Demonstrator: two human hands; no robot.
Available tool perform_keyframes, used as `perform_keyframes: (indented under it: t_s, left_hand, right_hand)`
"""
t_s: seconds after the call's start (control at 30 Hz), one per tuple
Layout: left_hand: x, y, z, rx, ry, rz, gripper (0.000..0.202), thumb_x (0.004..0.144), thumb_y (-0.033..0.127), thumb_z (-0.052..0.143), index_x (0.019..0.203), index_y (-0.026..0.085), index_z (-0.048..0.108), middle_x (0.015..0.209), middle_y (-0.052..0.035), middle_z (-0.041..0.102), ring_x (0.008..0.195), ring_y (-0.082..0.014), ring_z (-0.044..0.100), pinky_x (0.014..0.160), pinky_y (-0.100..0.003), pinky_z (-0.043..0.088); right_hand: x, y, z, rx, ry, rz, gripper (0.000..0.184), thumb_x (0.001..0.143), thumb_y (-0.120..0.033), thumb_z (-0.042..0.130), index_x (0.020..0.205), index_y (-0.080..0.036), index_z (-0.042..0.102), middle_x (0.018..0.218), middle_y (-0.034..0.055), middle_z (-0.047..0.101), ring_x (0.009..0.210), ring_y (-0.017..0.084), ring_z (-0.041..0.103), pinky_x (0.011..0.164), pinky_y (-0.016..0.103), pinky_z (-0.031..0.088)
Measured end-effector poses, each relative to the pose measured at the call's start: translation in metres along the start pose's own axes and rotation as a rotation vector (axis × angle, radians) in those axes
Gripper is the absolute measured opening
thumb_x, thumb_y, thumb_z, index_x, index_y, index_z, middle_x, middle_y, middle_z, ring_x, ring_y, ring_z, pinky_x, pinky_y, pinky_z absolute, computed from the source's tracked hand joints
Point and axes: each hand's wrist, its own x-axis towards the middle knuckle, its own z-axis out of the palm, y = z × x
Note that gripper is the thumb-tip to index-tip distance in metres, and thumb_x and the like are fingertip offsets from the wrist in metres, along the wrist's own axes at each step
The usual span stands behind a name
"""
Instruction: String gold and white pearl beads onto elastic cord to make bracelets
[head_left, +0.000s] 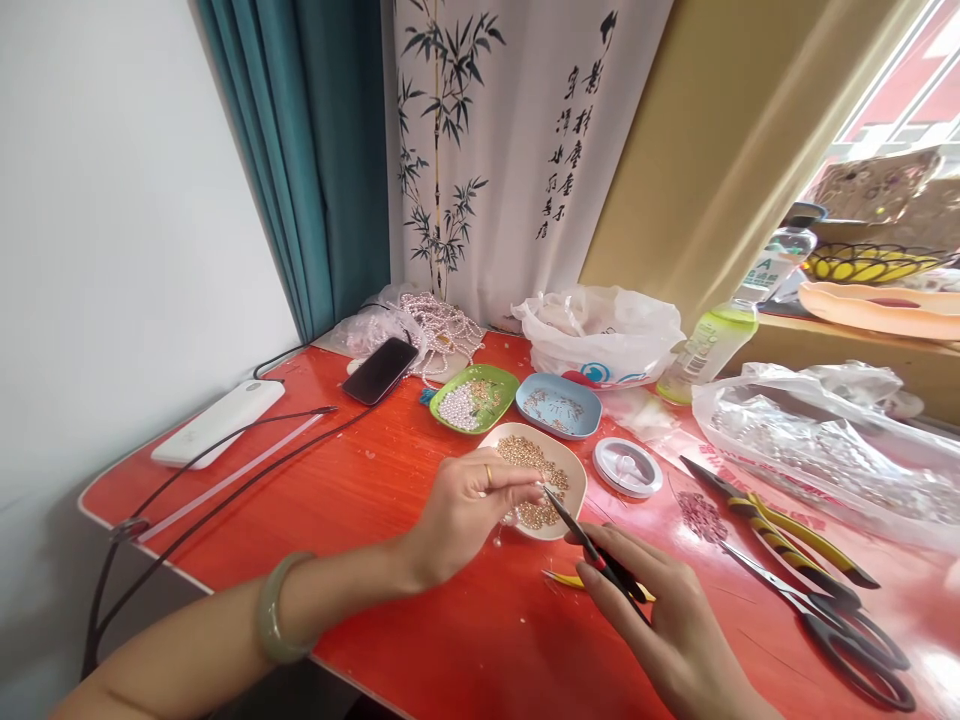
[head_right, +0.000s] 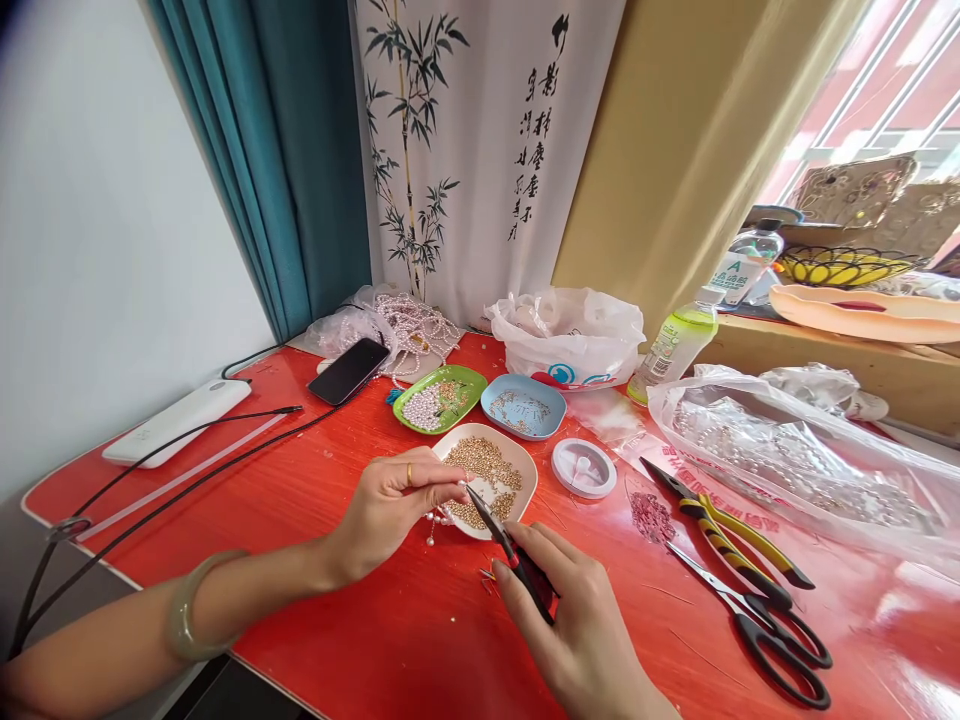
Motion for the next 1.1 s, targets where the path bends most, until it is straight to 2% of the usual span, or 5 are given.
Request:
perform_keyframes:
  t_s: [0.27,0.5,0.77,0.93,1.1]
  left_hand:
    - [-0.0008,-0.0068,-0.0006,0.107,-0.003,0.166,0.015,0.073,0.021,0.056,0.082,0.015,0.067,0.071,-0.0062,0.064,0.065,-0.0123,0.056,0.059,-0.024,0.047]
    - [-0.0009,-0.0046,-0.0018,0.144,-0.004,0.092,0.016,0.073,0.024,0.056,0.08,0.015,0.067,0.069,-0.0059,0.063,0.064,-0.0121,0.055,0.056,-0.023,0.046]
    - [-0.0001,-0.0053,-0.001,0.164,-0.006,0.126,0.016,0.073,0.023,0.056,0.079,0.015,0.067,0.069,-0.0056,0.063,0.064,-0.0118,0.055,0.058,-0.023,0.045]
    - [-0.0001,-0.002,-0.0016,0.226,-0.018,0.235,0.013,0.074,0.019,0.054,0.077,0.014,0.066,0.063,-0.0042,0.063,0.06,-0.0109,0.052,0.058,-0.024,0.044]
    - [-0.0007,-0.0052,-0.0021,0.275,0.045,0.458,0.013,0.072,0.011,0.055,0.081,0.014,0.064,0.065,-0.0036,0.064,0.06,-0.0106,0.05,0.057,-0.025,0.045]
  right_hand:
    - [-0.0016,0.0006,0.0008,0.022,-0.008,0.004,0.018,0.081,-0.03,0.043,0.084,-0.018,0.056,0.061,0.0005,0.057,0.048,0.012,0.05,0.043,0.02,0.04]
    - [-0.0016,0.0008,0.0019,0.004,0.009,0.014,0.019,0.08,-0.031,0.043,0.084,-0.018,0.057,0.058,0.0005,0.057,0.046,0.011,0.049,0.04,0.019,0.039]
    - [-0.003,0.0027,0.003,0.017,-0.002,-0.009,0.018,0.081,-0.028,0.042,0.087,-0.018,0.055,0.06,0.0009,0.057,0.046,0.011,0.05,0.042,0.02,0.041]
    - [-0.0046,0.0031,0.0046,0.054,0.004,-0.002,0.019,0.081,-0.028,0.04,0.087,-0.017,0.054,0.067,0.0032,0.06,0.051,0.012,0.053,0.046,0.021,0.043]
    - [-0.0043,-0.0012,0.0052,0.115,-0.024,0.04,0.02,0.081,-0.032,0.04,0.081,-0.018,0.054,0.06,0.0005,0.057,0.051,0.013,0.052,0.046,0.02,0.043]
